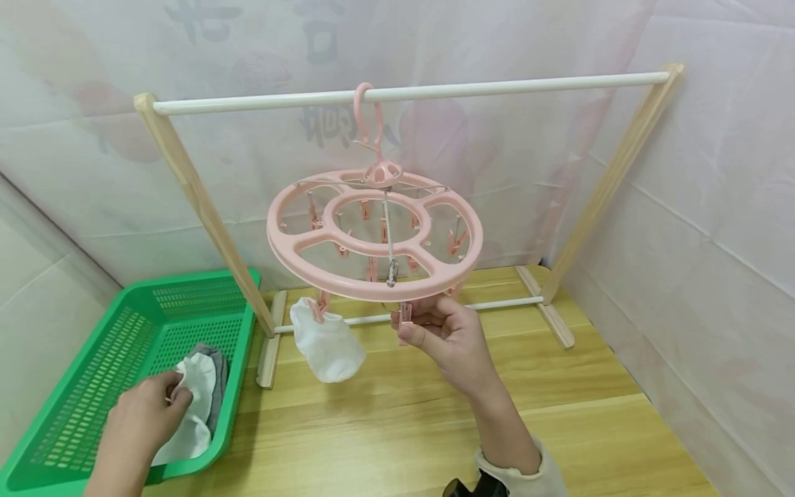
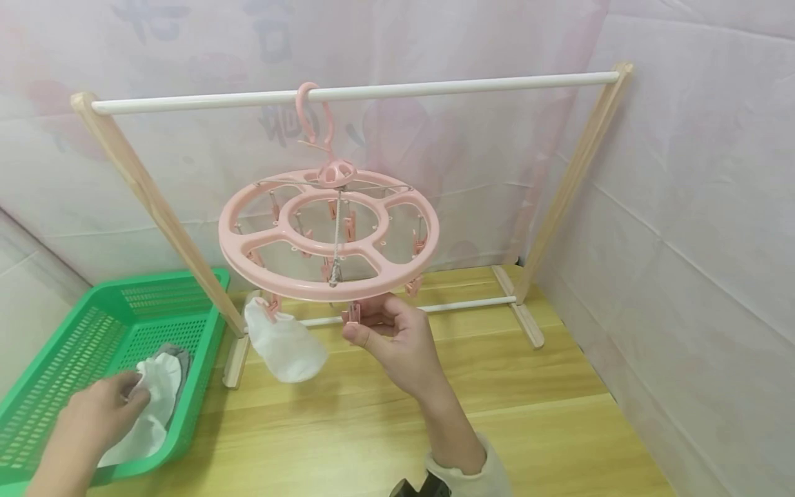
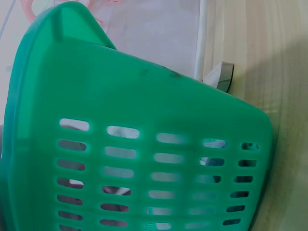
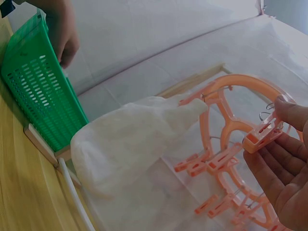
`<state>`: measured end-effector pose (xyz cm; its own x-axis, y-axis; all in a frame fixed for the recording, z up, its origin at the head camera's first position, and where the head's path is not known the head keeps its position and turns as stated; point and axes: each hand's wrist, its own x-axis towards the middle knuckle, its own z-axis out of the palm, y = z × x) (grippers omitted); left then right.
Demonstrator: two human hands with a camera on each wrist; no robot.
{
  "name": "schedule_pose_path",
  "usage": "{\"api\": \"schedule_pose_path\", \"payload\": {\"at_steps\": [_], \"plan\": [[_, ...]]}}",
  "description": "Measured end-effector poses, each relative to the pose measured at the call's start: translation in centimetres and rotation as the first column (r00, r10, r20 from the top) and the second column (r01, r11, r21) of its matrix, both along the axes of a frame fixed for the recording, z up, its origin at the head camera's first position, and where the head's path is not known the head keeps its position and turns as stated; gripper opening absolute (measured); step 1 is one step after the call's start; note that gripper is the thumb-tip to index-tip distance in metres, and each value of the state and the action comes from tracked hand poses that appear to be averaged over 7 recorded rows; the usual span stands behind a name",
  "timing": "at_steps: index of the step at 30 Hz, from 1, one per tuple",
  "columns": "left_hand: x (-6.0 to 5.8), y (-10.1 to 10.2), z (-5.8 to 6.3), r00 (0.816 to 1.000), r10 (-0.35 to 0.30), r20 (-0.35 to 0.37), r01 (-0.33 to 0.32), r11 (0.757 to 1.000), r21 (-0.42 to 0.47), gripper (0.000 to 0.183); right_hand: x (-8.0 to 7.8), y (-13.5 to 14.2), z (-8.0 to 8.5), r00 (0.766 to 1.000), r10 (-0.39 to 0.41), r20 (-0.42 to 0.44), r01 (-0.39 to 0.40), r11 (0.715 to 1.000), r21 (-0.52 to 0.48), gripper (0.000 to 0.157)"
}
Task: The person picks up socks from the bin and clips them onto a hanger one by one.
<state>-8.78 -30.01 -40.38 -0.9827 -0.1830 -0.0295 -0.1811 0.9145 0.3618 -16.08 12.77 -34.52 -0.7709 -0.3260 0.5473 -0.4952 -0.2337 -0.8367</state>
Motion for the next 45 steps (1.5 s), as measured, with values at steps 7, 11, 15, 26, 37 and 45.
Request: {"api": "schedule_pose_path", "payload": {"at_steps": [7,11,15,26,37,45], "plan": [[0.3,1.3,0.6,0.949,0.228,-0.218,-0.201,0.97,0.138,0.033,0.0,0.0,0.0,1.0,0.0,-0.001,0.0,1.0,0.0,0.021],[0.2,2.1,1.0,0.887,0.354,-0.296,-0.27,0.919,0.288,0.033,0.1,0.0,0.0,1.0,-0.001,0.004,0.001,1.0,0.001,0.021],[0.0,2.6,1.3,0.843,0.406,-0.353,-0.276,0.89,0.364,0.031,0.0,0.0,0.1,1.0,-0.003,0.003,0.003,1.0,0.003,0.02],[-0.1,4.3,1.4,0.682,0.309,-0.663,-0.078,0.932,0.354,0.016,0.0,0.0,0.2,1.0,-0.008,0.003,0.008,1.0,0.014,0.02],[0.4,6.8,2.9,0.602,0.198,-0.774,0.121,0.935,0.333,0.011,-0.2,-0.1,0.0,0.999,-0.002,-0.048,0.004,1.0,0.024,0.016],[0.6,9.0,4.0,0.579,0.125,-0.806,0.279,0.898,0.34,0.011,-0.2,-0.3,-0.1,0.997,-0.008,-0.074,0.01,1.0,0.025,0.012]]}}
